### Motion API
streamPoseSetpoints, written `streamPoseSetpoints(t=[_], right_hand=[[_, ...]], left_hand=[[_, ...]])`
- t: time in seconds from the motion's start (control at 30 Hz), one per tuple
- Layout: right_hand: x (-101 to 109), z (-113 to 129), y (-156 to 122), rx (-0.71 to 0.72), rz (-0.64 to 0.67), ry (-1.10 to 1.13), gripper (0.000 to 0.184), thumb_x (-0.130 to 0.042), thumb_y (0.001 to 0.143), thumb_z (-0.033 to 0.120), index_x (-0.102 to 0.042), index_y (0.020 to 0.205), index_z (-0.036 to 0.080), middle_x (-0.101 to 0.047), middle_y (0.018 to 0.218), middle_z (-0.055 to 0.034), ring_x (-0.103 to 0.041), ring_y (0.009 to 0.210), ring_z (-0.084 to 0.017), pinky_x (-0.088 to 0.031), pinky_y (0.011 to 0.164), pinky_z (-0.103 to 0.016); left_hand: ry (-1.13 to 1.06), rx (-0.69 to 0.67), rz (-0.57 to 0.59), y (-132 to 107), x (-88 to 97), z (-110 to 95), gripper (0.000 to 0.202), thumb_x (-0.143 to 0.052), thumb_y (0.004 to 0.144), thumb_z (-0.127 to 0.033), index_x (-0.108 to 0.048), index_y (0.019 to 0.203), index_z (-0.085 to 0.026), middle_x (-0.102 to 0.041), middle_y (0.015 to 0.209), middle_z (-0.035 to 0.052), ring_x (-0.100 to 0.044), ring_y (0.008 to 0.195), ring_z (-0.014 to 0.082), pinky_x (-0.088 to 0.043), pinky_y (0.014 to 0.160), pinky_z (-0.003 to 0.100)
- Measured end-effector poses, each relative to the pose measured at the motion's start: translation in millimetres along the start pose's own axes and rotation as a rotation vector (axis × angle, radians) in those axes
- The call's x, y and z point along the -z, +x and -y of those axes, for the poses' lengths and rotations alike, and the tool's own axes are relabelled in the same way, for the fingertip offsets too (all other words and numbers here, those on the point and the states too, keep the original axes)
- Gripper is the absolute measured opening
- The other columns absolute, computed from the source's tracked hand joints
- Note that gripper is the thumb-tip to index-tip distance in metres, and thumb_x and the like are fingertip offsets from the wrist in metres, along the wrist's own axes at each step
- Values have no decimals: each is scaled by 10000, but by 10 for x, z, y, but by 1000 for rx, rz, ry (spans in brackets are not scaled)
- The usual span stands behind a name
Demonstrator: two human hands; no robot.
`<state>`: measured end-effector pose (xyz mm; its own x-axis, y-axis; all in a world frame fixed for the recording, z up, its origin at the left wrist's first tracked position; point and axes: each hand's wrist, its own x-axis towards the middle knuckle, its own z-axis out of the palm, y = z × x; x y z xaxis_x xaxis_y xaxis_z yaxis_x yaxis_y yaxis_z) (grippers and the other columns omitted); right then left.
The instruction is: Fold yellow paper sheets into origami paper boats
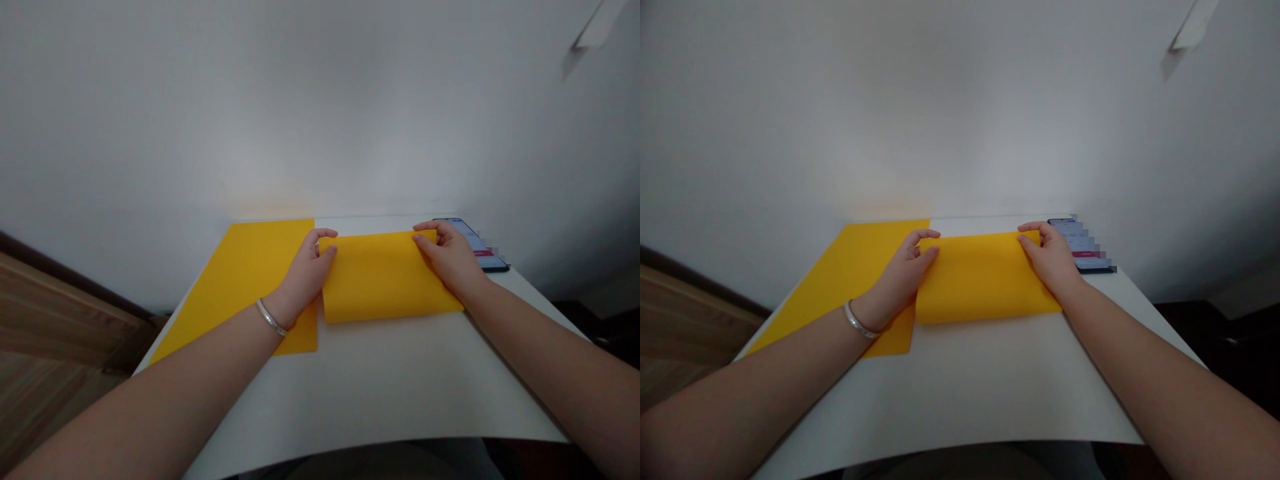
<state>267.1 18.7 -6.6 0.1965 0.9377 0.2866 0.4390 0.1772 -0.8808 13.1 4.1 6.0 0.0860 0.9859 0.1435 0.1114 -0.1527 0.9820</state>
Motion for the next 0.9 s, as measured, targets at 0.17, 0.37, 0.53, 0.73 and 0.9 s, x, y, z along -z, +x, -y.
streamPoseSetpoints(t=[0.17,0.37,0.53,0.73,0.9], right_hand=[[-9,73,-24,-68,28,120,226,-619,754,357,-608,967,281,-676,833,-32,-648,702,-220,-520,584,-349],[-20,81,-22,-76,41,164,210,-634,733,339,-606,932,276,-677,817,-19,-644,678,-200,-513,573,-330],[-11,77,-14,-79,32,-22,236,-627,734,370,-638,943,263,-659,772,-19,-610,614,-185,-457,508,-301],[9,128,10,-74,97,-351,210,-598,749,333,-684,901,216,-633,686,-16,-571,602,-165,-417,546,-289],[24,69,51,11,171,-478,187,-589,756,296,-698,893,231,-683,782,-30,-606,707,-185,-431,628,-305]], left_hand=[[-137,67,79,18,-5,14,253,-480,841,-252,-475,1093,-249,-557,711,-37,-591,577,132,-471,499,224],[192,-124,-36,62,58,39,215,-517,840,-289,-583,1031,-217,-529,702,-26,-520,596,116,-417,520,201],[507,-189,-64,73,126,-50,270,-515,830,-219,-650,1064,-222,-534,672,-28,-504,603,120,-429,587,216],[751,-164,58,117,168,-62,305,-495,836,-170,-696,1059,-223,-702,925,17,-632,913,186,-486,866,297],[873,-221,111,168,182,34,321,-461,868,-159,-701,1068,-231,-697,1101,33,-633,1033,210,-463,959,339]])
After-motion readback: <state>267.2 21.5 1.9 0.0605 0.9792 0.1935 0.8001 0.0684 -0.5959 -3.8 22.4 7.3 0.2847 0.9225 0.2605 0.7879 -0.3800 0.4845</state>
